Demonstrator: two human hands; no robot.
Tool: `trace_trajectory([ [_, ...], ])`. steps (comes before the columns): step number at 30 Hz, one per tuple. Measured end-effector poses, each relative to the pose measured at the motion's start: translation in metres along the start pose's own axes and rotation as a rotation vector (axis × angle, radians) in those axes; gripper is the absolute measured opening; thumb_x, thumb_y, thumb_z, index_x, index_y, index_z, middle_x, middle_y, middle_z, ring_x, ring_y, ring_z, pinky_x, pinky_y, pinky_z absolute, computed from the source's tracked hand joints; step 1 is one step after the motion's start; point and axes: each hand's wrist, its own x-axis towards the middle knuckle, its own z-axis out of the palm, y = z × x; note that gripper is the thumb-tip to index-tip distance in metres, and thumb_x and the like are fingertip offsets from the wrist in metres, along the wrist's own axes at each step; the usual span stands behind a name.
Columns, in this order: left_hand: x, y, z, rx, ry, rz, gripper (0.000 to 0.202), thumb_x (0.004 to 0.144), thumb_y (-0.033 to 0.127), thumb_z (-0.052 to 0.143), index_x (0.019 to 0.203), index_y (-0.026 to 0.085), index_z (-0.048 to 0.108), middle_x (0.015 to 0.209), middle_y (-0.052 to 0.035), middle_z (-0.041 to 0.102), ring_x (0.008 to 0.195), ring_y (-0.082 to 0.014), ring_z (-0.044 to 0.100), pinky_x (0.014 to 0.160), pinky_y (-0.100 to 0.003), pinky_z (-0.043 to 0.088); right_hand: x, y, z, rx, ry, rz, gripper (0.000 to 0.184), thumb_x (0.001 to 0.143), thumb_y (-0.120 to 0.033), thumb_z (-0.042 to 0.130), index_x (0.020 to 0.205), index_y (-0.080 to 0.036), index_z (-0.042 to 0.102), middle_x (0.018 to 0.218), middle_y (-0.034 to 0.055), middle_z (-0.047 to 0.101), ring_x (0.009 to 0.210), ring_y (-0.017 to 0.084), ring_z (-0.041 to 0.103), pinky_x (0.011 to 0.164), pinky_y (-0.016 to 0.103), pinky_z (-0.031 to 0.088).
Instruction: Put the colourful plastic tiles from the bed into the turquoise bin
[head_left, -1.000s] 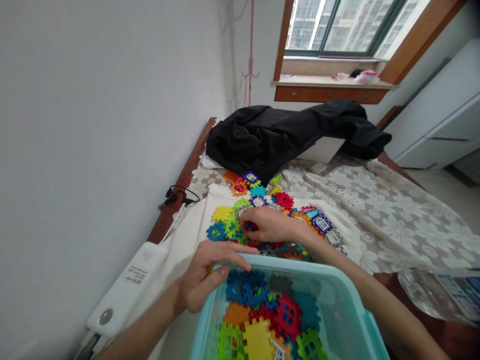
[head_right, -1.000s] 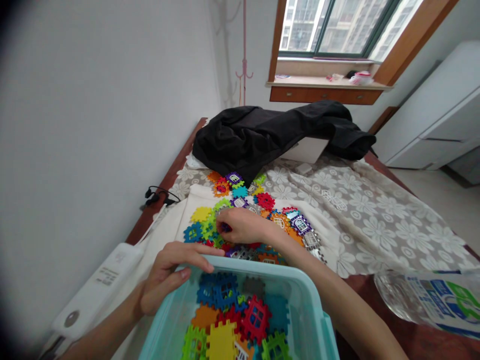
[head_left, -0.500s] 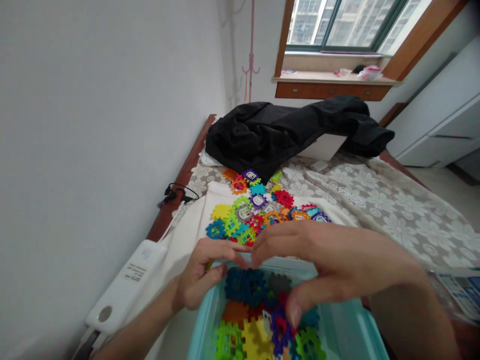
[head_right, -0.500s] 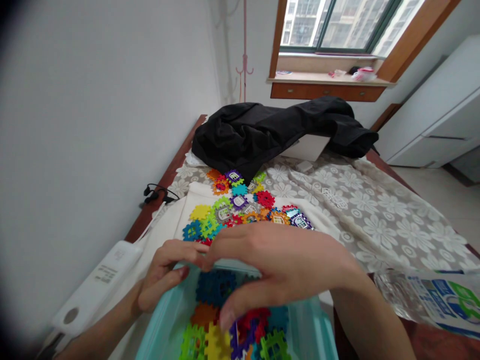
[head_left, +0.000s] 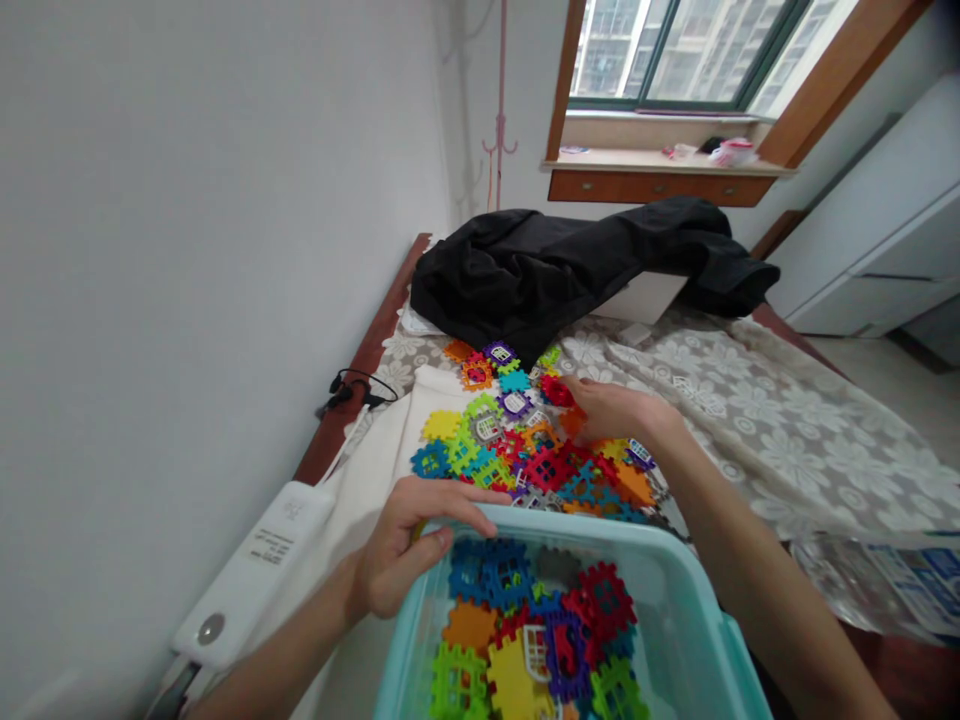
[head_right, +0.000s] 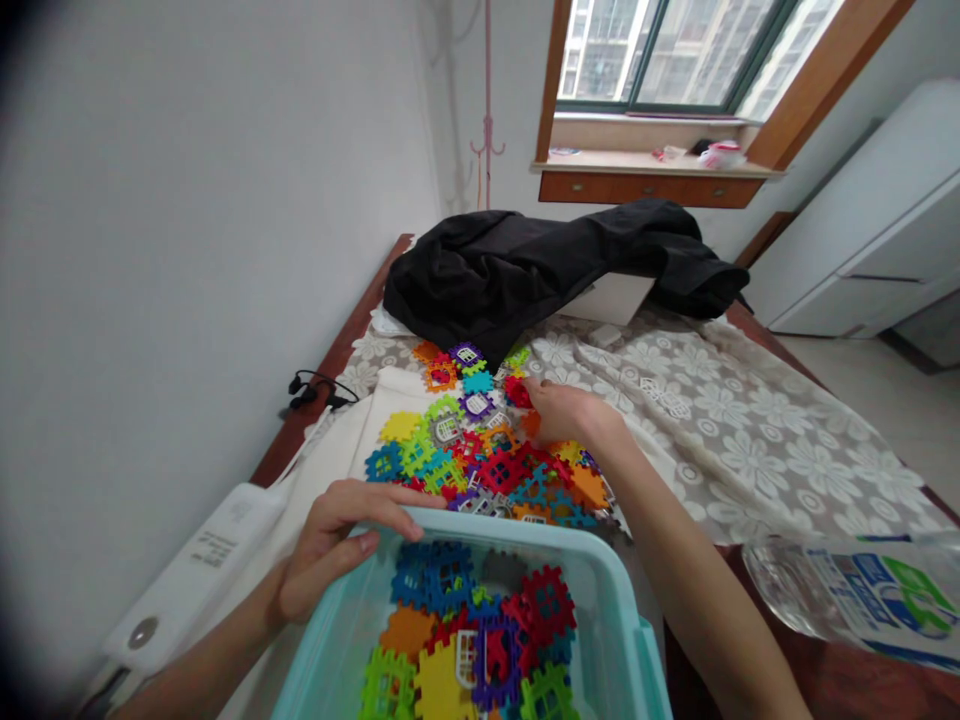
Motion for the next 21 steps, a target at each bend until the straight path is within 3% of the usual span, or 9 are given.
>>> trace_trajectory([
  [5, -0.001, -0.002, 0.0, 0.006, -0.008, -0.004, 0.033, 0.099, 0.031, 0.055, 0.11, 0.016, 0.082, 0.134, -0.0162, 0.076, 0.109, -0.0281, 0.079, 0.093, -0.032, 0.057, 0.002, -0.004, -0.005, -0.03, -0.053, -0.003, 0.071, 0.078, -0.037, 0.082, 0.139, -0.016, 0.052, 0.125, 0.0183, 0.074, 0.109, 0.032, 0.074, 0.086, 0.036, 0.055],
  [10, -0.002, -0.002, -0.001, 0.001, -0.005, -0.007, 0.033, 0.1, 0.032, 0.054, 0.108, 0.017, 0.082, 0.13, -0.0152, 0.078, 0.109, -0.0279, 0.079, 0.093, -0.031, 0.056, -0.011, -0.002, -0.001, 0.076, 0.068, -0.076, 0.052, 0.085, -0.037, 0.076, 0.129, -0.016, 0.056, 0.111, 0.0139, 0.075, 0.094, 0.027, 0.071, 0.079, 0.033, 0.051],
  [15, -0.004, -0.001, -0.004, 0.045, -0.03, -0.056, 0.031, 0.099, 0.032, 0.055, 0.111, 0.021, 0.082, 0.133, -0.0119, 0.078, 0.107, -0.0256, 0.079, 0.095, -0.031, 0.053, -0.045, 0.002, 0.029, 0.354, 0.367, -0.179, 0.027, 0.102, -0.039, 0.06, 0.123, -0.022, 0.061, 0.103, 0.0064, 0.073, 0.089, 0.021, 0.066, 0.08, 0.032, 0.049],
  [21, -0.005, 0.002, -0.004, 0.054, -0.016, -0.082, 0.031, 0.099, 0.035, 0.056, 0.108, 0.023, 0.083, 0.126, -0.0097, 0.081, 0.108, -0.0268, 0.078, 0.097, -0.032, 0.052, -0.062, 0.014, 0.072, 0.551, 0.542, -0.152, 0.02, 0.1, -0.036, 0.065, 0.116, -0.024, 0.067, 0.112, 0.0072, 0.073, 0.102, 0.024, 0.067, 0.091, 0.038, 0.051],
])
